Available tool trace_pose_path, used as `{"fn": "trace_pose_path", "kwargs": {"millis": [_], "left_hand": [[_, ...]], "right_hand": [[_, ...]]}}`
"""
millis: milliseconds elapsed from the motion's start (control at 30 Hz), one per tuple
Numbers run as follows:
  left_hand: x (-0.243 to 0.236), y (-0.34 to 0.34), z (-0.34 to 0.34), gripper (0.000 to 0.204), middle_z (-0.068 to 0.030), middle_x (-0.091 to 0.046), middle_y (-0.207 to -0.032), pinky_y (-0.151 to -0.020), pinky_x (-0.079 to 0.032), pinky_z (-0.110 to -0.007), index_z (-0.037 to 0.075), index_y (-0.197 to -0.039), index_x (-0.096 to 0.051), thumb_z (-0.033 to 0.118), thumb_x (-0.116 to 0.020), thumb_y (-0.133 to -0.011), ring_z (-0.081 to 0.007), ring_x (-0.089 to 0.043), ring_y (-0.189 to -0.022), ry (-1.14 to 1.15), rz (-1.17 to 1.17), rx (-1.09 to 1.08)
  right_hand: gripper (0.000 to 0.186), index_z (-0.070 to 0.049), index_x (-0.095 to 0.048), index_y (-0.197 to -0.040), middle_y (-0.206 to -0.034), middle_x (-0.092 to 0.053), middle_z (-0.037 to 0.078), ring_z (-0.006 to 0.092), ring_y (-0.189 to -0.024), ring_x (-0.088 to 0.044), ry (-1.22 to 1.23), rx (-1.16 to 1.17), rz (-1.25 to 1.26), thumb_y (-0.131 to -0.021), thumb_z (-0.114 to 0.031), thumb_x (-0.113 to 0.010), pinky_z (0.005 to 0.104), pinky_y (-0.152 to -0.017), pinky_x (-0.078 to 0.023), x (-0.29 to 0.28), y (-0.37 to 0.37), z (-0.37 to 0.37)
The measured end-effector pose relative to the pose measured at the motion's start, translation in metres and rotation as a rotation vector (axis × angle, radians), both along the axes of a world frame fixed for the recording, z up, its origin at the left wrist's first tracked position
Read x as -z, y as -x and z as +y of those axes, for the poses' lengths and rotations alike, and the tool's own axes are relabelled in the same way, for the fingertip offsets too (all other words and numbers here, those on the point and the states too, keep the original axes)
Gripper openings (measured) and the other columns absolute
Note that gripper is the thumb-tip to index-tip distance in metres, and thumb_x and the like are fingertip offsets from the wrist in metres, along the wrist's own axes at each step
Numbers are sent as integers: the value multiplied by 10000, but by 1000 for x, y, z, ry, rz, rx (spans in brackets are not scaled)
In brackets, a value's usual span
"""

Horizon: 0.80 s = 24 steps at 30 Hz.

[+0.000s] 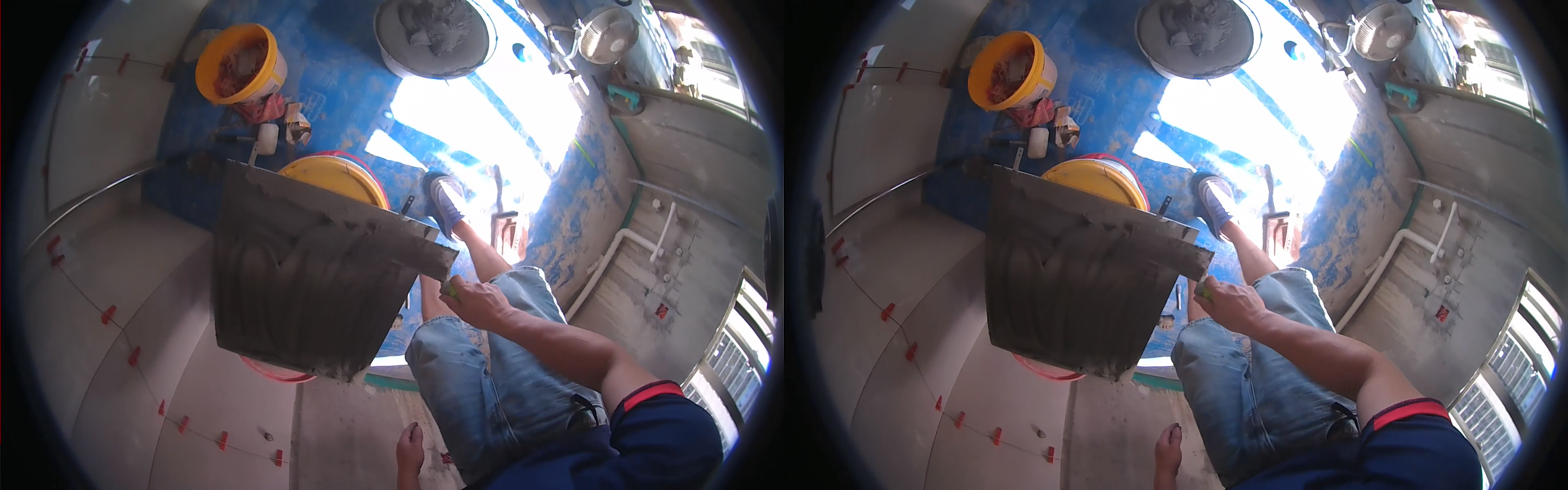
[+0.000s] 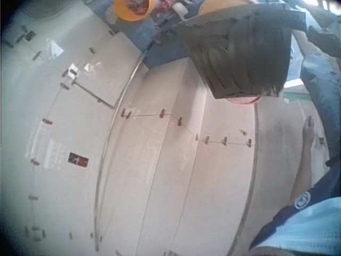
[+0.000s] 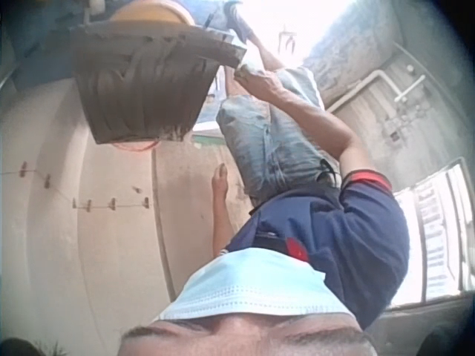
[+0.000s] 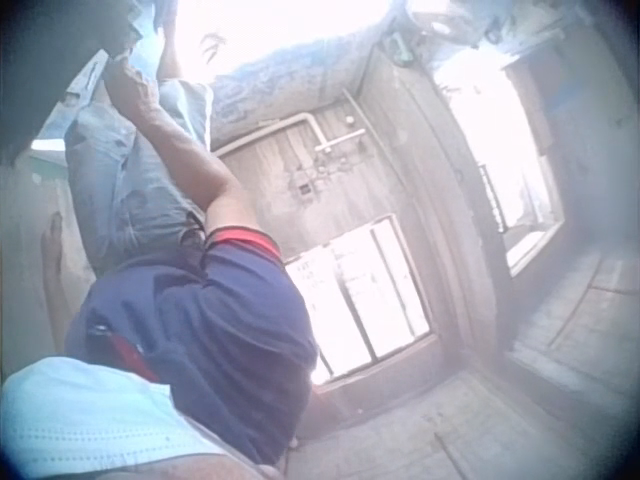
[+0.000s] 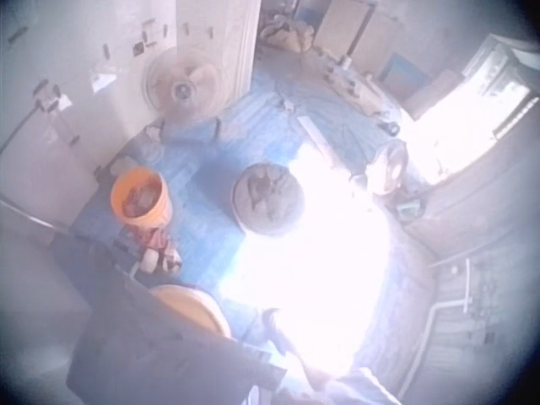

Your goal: The person scoops mortar from a bucket with a trowel and spreads it over the back of a tile on the floor, handling the mortar in several batches to cover the surface.

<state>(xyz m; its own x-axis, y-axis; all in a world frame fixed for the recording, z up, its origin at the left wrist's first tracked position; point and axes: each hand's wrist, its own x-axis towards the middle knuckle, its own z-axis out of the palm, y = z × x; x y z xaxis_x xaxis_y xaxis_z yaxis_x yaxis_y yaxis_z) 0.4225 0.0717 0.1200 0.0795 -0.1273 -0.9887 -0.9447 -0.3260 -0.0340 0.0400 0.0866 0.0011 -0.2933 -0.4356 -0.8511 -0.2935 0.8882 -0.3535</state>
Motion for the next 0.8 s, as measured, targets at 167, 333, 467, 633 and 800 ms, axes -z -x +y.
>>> {"fn": "trace_pose_path", "kwargs": {"millis": [167, 333, 467, 633, 800], "left_hand": [[3, 11, 1, 382, -149, -666, -1144, -938, -455, -321, 3, -1199, -619, 288, -550, -955, -235, -618, -1062, 25, 43, -57], [12, 18, 6, 382, -150, -664, -1148, -935, -456, -319, 0, -1198, -619, 286, -547, -956, -234, -617, -1064, 6, 46, -35], [9, 36, -5, 392, -189, -645, -1175, -946, -458, -345, 15, -1206, -613, 298, -522, -951, -307, -611, -1097, -29, 38, 9], [7, 31, -14, 388, -192, -650, -1162, -936, -465, -348, 14, -1201, -616, 297, -529, -951, -306, -617, -1087, 6, 28, 38], [14, 26, -16, 387, -197, -641, -1180, -947, -459, -351, 14, -1210, -609, 291, -531, -951, -305, -611, -1100, 0, 31, 53]], "right_hand": [[442, -16, -492, -1016, -899, -661, 249, 409, -851, -651, -48, 228, 67, -965, -455, -489, 469, -736, -500, -3, -24, 21], [400, -84, -479, -945, -638, -566, 58, 151, -500, -550, -81, 1044, -588, -993, -477, -422, 309, -492, -442, -18, -73, -3], [448, -48, -486, -960, -709, -628, 151, 302, -571, -614, -1, 610, -349, -975, -495, -449, 415, -550, -480, -14, -80, 7], [473, -7, -522, -983, -883, -648, 286, 462, -819, -632, -94, 174, 20, -942, -479, -502, 513, -747, -497, -22, -19, 29], [421, -56, -486, -890, -713, -609, 147, 271, -555, -608, 50, 684, -123, -966, -470, -487, 397, -503, -474, -1, -33, 51]]}}
